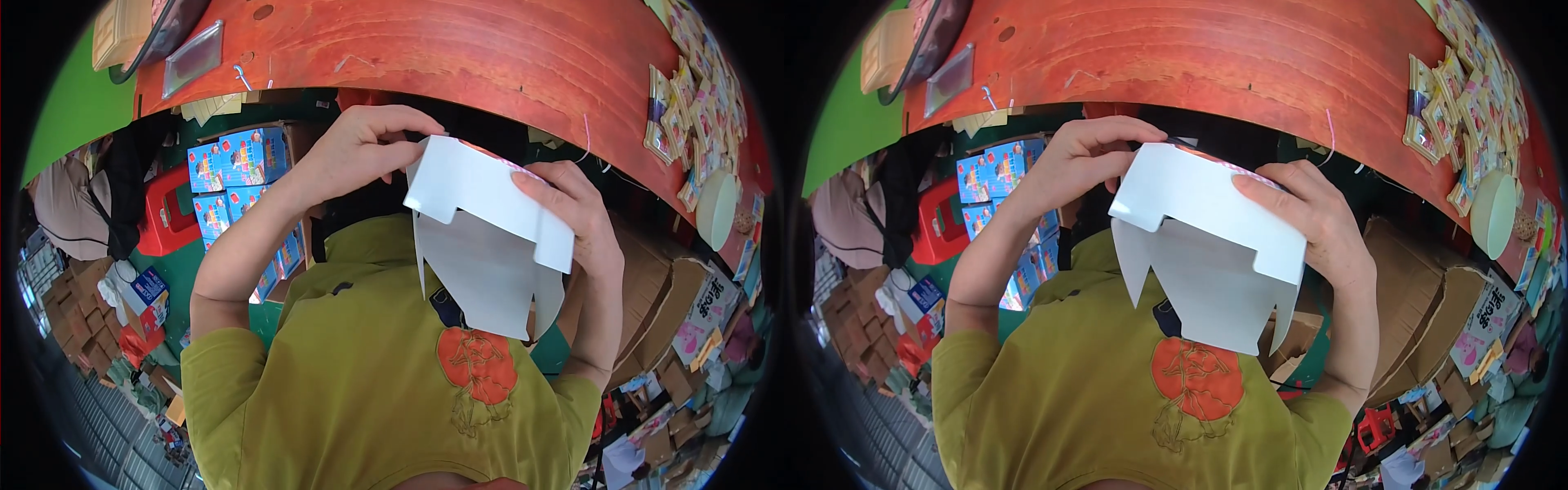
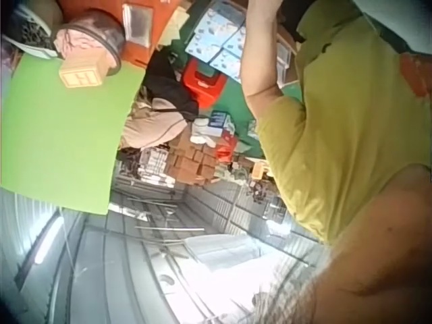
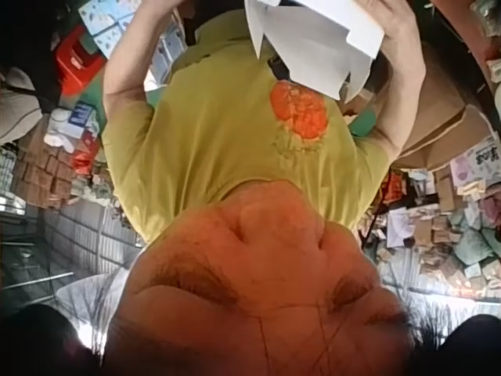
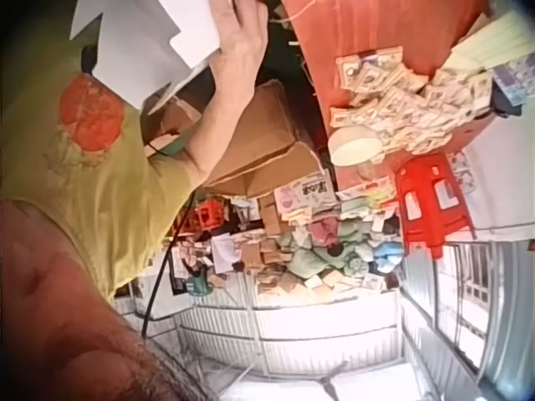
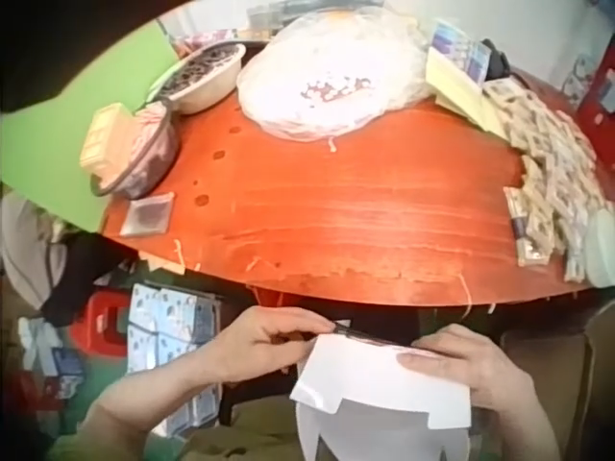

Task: Packaging small wrapped products into cardboard display boxes.

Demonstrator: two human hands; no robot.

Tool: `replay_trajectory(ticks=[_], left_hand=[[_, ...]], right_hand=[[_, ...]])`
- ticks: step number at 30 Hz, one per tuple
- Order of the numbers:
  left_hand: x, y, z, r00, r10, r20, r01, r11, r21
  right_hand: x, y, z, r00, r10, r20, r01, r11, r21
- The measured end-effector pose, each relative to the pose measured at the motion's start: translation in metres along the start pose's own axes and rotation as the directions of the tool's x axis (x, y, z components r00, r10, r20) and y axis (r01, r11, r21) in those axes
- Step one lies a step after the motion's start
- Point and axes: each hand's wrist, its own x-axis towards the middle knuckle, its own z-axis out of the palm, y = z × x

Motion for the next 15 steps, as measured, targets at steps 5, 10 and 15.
replay_trajectory(ticks=[5, 10, 15], left_hand=[[0.011, 0.003, 0.014, 0.991, 0.133, 0.002, -0.131, 0.978, 0.161], [0.018, -0.008, 0.028, 0.92, 0.384, -0.075, -0.364, 0.91, 0.198], [0.021, -0.007, 0.017, 0.912, 0.383, 0.149, -0.394, 0.918, 0.05]], right_hand=[[-0.014, 0.008, 0.004, 0.997, 0.064, -0.043, -0.058, 0.99, 0.132], [-0.025, 0.01, 0.006, 0.953, 0.302, 0.024, -0.285, 0.866, 0.41], [-0.021, 0.004, 0.0, 0.823, 0.549, 0.144, -0.511, 0.605, 0.611]])
